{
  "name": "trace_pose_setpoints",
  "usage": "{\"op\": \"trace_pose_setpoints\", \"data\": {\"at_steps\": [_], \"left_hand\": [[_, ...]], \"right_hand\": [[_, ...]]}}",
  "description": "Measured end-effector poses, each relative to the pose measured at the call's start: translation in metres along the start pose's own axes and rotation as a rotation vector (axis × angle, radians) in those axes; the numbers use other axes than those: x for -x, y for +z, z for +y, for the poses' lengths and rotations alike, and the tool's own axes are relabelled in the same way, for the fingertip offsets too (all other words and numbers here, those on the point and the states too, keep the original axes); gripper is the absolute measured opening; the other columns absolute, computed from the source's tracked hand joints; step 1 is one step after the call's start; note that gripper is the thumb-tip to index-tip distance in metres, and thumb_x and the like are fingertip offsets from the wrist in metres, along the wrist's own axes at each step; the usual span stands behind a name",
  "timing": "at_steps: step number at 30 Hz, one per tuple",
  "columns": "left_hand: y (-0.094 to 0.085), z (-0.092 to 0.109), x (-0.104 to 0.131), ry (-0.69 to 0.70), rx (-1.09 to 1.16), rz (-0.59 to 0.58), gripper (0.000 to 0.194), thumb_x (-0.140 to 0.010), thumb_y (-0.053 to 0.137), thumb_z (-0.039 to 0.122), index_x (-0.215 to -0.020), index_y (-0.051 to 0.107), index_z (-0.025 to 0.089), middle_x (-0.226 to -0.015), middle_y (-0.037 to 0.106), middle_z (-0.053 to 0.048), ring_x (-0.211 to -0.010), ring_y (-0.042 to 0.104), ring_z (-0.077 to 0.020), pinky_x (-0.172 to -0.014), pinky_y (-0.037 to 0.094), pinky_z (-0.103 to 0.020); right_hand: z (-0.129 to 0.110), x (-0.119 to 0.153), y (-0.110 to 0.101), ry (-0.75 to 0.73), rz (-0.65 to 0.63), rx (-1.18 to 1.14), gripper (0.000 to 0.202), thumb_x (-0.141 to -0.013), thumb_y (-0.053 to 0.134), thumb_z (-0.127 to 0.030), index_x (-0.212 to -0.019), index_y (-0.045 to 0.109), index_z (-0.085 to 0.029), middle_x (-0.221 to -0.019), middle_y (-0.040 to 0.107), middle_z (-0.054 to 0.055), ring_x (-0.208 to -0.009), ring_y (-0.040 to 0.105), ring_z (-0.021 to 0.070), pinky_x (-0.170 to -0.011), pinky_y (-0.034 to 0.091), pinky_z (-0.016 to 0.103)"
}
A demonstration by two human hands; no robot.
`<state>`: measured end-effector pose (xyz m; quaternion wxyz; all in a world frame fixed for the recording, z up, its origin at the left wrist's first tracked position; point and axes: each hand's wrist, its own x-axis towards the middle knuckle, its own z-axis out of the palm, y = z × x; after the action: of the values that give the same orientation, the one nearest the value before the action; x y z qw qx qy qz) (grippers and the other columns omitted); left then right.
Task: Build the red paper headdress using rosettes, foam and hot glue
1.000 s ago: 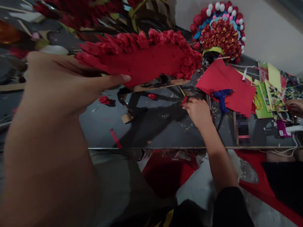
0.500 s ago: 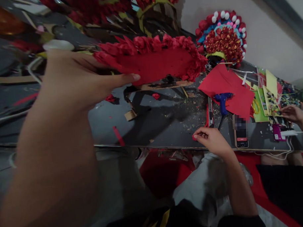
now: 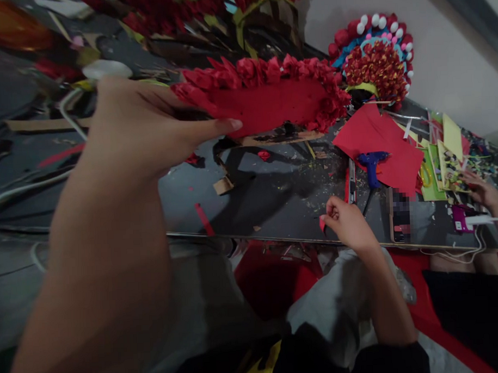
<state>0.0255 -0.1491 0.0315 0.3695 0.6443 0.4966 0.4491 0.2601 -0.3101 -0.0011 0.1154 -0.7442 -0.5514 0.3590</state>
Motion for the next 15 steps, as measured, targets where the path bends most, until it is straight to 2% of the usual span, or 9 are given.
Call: {"op": "trace_pose_setpoints", "data": {"at_steps": [7, 15], "left_hand": [[-0.001, 0.001, 0.0, -0.027, -0.051, -0.001, 0.04, -0.056, 0.073, 0.04, -0.075, 0.072, 0.006, -0.054, 0.046, 0.001, -0.053, 0.036, -0.0073, -0.057, 0.041, -0.028], [-0.001, -0.002, -0.001, 0.008, -0.014, 0.013, 0.037, -0.054, 0.074, 0.038, -0.07, 0.071, 0.005, -0.054, 0.049, 0.001, -0.054, 0.04, -0.0086, -0.061, 0.045, -0.032]], "right_hand": [[-0.009, -0.001, -0.002, -0.007, -0.016, 0.079, 0.018, -0.078, 0.056, -0.026, -0.069, 0.04, -0.022, -0.056, 0.042, -0.007, -0.054, 0.041, 0.0099, -0.054, 0.029, 0.022], [-0.014, -0.001, -0.003, -0.014, -0.043, 0.146, 0.02, -0.079, 0.057, -0.022, -0.07, 0.038, -0.022, -0.059, 0.046, -0.006, -0.056, 0.043, 0.0101, -0.056, 0.027, 0.021]]}}
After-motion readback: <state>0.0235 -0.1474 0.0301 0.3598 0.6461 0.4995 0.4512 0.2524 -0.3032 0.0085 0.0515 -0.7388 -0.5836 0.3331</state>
